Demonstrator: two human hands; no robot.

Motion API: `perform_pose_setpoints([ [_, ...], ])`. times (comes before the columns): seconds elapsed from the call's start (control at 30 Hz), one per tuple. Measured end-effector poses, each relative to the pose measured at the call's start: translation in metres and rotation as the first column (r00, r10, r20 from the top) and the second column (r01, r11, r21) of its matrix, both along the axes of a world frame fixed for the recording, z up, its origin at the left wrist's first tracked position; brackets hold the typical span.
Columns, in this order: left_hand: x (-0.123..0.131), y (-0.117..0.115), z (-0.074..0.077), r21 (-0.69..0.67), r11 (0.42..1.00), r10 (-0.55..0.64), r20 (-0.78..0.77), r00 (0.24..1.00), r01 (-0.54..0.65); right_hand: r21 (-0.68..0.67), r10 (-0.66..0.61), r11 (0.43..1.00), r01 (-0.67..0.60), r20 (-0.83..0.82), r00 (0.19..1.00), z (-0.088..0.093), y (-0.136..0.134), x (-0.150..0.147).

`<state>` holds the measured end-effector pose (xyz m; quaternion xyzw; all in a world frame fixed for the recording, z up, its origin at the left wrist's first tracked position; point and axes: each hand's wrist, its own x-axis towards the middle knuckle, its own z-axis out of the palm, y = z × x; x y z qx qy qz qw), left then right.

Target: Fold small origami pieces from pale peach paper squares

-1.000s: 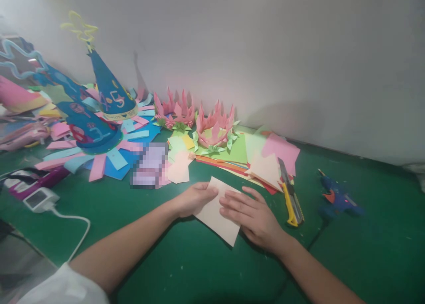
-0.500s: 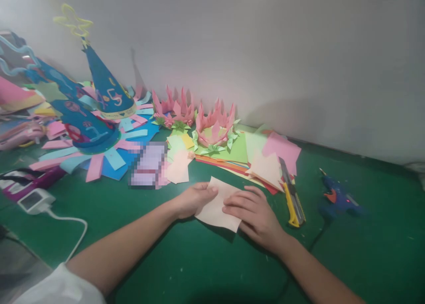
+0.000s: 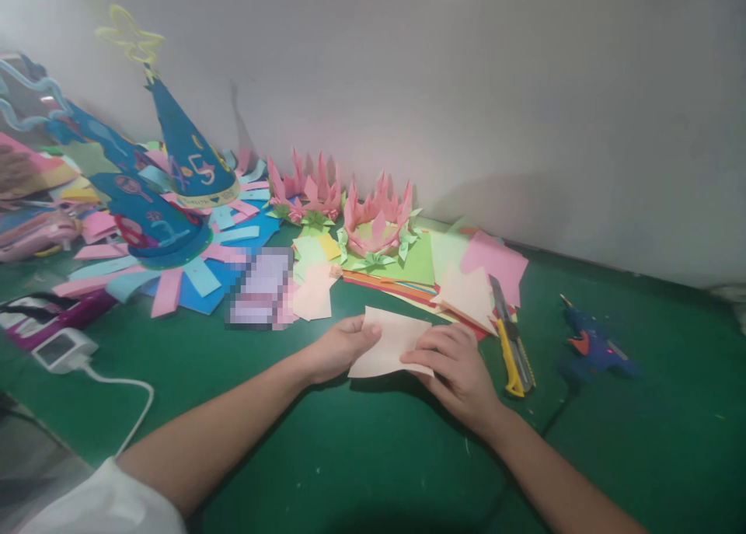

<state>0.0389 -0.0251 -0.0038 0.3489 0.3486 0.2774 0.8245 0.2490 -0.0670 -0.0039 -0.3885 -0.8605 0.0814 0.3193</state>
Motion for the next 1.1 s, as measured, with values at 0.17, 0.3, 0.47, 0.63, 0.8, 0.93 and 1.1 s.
perform_pose_setpoints([
  [0.17,-0.001,-0.001,-0.005,0.179,0.976,-0.096,-0.142,0.985,0.121,-0.036,0.002,0.999,-0.001,0.031,1.000,0.002,-0.001,-0.003],
  [0.3,0.001,-0.008,-0.004,0.374,0.907,-0.067,-0.330,0.942,0.196,-0.042,-0.038,0.998,0.039,0.022,0.999,0.004,-0.004,-0.009],
  [0.47,0.009,-0.019,-0.003,0.271,0.915,-0.253,-0.189,0.949,0.298,-0.056,-0.114,0.992,0.113,-0.024,0.993,0.001,-0.006,-0.013],
  [0.63,0.012,-0.020,-0.002,0.117,0.925,-0.354,-0.071,0.933,0.360,-0.128,-0.099,0.988,0.087,-0.083,0.992,-0.002,-0.006,-0.014],
  [0.8,0.008,-0.016,-0.001,0.183,0.868,-0.450,-0.104,0.887,0.462,-0.272,-0.069,0.961,0.045,-0.082,0.994,-0.004,-0.007,-0.016],
  [0.93,0.006,-0.015,0.004,0.148,0.843,-0.511,-0.085,0.856,0.518,-0.296,-0.154,0.945,0.137,-0.035,0.987,-0.006,-0.011,-0.018],
  [1.1,0.008,-0.014,0.007,-0.005,0.900,-0.434,0.050,0.899,0.435,-0.376,-0.266,0.899,0.223,-0.065,0.962,-0.006,-0.012,-0.018],
])
